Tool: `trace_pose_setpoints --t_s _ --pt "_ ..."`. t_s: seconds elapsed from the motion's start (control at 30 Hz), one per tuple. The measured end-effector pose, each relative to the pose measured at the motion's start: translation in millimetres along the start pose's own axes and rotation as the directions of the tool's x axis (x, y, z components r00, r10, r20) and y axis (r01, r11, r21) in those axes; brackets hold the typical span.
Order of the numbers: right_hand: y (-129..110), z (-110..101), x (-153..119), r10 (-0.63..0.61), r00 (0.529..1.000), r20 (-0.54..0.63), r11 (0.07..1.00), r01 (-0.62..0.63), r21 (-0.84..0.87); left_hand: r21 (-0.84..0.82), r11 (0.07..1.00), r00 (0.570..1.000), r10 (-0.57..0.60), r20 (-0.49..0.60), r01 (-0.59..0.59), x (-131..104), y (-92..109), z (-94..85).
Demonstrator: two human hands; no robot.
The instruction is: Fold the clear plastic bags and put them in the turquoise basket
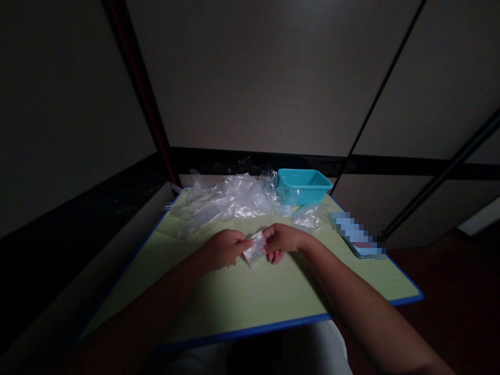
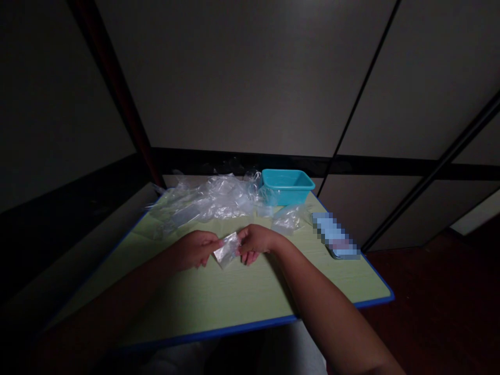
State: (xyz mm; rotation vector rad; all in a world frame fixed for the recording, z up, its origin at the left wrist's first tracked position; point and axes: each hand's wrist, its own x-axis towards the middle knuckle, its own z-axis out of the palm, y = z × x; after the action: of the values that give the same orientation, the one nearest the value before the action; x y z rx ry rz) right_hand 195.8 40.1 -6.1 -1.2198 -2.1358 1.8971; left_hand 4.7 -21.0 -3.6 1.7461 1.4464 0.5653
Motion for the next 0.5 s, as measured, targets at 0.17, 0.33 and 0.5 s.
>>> trace_pose_setpoints --t_s 0.17,0.33,0.5 --pt "-2 2 2 0.028 1.000 -0.005 0.998 -0.028 -0.060 0.067 0.994 0.978 0.093 -0.186 -0.081 12 -13 -2.5" --pt "0 2 5 0.027 0.999 -0.019 0.996 -0.028 -0.080 0.141 0.976 0.974 0.185 -0.134 -0.166 19 -26 -2.0" --pt "2 2 6 0.025 0.999 -0.028 0.997 -0.026 -0.069 0.221 0.964 0.976 0.178 -0.122 -0.149 17 -22 -5.7"
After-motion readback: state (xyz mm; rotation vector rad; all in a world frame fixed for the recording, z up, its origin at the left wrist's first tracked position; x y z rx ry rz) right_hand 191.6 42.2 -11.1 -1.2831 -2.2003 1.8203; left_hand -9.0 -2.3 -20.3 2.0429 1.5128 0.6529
